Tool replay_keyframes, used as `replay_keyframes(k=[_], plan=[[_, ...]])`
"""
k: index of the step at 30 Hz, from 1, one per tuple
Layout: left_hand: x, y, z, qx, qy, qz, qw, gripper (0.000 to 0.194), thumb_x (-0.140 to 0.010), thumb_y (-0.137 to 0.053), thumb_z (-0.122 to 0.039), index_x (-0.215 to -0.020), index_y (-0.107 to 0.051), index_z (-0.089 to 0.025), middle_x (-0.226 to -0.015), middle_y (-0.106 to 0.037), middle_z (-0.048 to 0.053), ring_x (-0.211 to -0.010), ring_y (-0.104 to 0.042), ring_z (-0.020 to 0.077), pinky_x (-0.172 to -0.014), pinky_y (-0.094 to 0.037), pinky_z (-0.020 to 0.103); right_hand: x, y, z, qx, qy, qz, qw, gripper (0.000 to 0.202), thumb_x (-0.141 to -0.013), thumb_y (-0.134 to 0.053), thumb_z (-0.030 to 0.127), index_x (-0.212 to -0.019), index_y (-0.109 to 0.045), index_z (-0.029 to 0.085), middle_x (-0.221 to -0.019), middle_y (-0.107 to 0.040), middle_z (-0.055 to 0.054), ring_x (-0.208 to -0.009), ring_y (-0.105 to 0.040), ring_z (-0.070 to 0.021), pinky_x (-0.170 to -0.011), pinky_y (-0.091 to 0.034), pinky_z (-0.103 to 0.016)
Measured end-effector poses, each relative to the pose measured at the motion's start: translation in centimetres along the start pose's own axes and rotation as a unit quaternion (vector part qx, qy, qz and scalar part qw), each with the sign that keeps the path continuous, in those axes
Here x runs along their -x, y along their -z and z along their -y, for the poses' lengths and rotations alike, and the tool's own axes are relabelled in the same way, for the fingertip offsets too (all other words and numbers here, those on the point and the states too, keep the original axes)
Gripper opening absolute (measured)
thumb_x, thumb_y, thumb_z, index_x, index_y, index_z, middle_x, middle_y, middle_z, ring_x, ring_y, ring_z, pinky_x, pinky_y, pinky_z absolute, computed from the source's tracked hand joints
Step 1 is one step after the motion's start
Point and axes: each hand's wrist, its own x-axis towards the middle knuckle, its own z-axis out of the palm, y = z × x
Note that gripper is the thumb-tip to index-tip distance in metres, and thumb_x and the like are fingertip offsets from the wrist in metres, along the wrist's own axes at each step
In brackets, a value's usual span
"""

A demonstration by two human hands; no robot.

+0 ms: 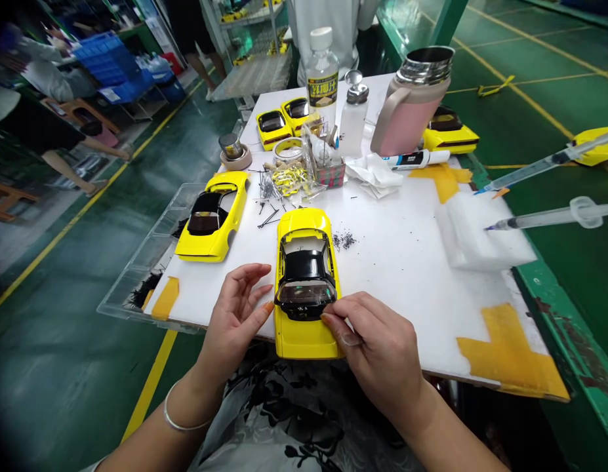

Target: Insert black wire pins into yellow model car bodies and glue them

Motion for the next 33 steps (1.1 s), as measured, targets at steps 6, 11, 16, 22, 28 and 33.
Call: replay_keyframes(k=[6,11,16,22,28,33], plan=[[0.05,-0.04,0.10,-0.006,-0.008,-0.005,1.000,0.044,-0.094,-0.068,-0.022,-0.135,-0.053,-0.029,-0.142,-0.056,0.009,-0.141,-0.051,0.0231,-0.115,-0.048,0.039,0.18,-0.10,0.03,-0.006,-0.011,-0.007,1.000,0.012,-0.097,-0.064,0.008,-0.097,-0.065,0.020,-0.087,-0.067,0.000,-0.076,-0.062,-0.0088,-0.068,-0.048,-0.020],[-0.02,-0.01,0.24,-0.009,-0.008,-0.002,1.000,0.045,-0.095,-0.068,-0.022,-0.136,-0.052,-0.031,-0.143,-0.055,0.007,-0.141,-0.050,0.0216,-0.116,-0.047,0.038,0.21,-0.46,0.18,-0.001,-0.010,-0.016,1.000,0.012,-0.096,-0.064,0.007,-0.096,-0.065,0.019,-0.086,-0.068,0.000,-0.076,-0.063,-0.0096,-0.068,-0.048,-0.021],[0.02,0.02,0.41,-0.012,-0.012,0.000,1.000,0.044,-0.096,-0.067,-0.022,-0.137,-0.052,-0.030,-0.143,-0.054,0.009,-0.141,-0.050,0.0229,-0.115,-0.047,0.039,0.08,-0.70,0.18,0.029,0.001,-0.026,0.999,0.011,-0.097,-0.064,0.008,-0.094,-0.064,0.018,-0.084,-0.068,-0.001,-0.073,-0.063,-0.0101,-0.067,-0.048,-0.022],[0.04,0.03,0.46,-0.012,-0.017,0.004,1.000,0.045,-0.096,-0.068,-0.022,-0.137,-0.052,-0.031,-0.143,-0.054,0.008,-0.141,-0.050,0.0221,-0.115,-0.047,0.038,-0.04,-0.74,0.27,0.054,-0.014,-0.032,0.998,0.011,-0.098,-0.064,0.011,-0.089,-0.063,0.018,-0.078,-0.065,0.000,-0.068,-0.059,-0.0089,-0.063,-0.044,-0.022],[-0.05,-0.03,0.33,-0.011,-0.019,0.000,1.000,0.044,-0.095,-0.068,-0.022,-0.136,-0.053,-0.031,-0.142,-0.055,0.008,-0.141,-0.050,0.0220,-0.114,-0.048,0.038,-0.11,-0.82,0.42,0.046,-0.022,-0.030,0.998,0.013,-0.098,-0.064,0.013,-0.086,-0.063,0.018,-0.076,-0.063,0.001,-0.066,-0.058,-0.0093,-0.061,-0.043,-0.023],[-0.03,0.02,0.37,-0.020,-0.022,-0.002,1.000,0.045,-0.095,-0.069,-0.024,-0.136,-0.053,-0.031,-0.143,-0.055,0.008,-0.141,-0.050,0.0240,-0.114,-0.049,0.040,-0.30,-0.75,0.32,0.056,-0.022,-0.024,0.998,0.011,-0.098,-0.064,0.014,-0.087,-0.065,0.018,-0.075,-0.064,0.001,-0.065,-0.058,-0.0096,-0.060,-0.043,-0.023]])
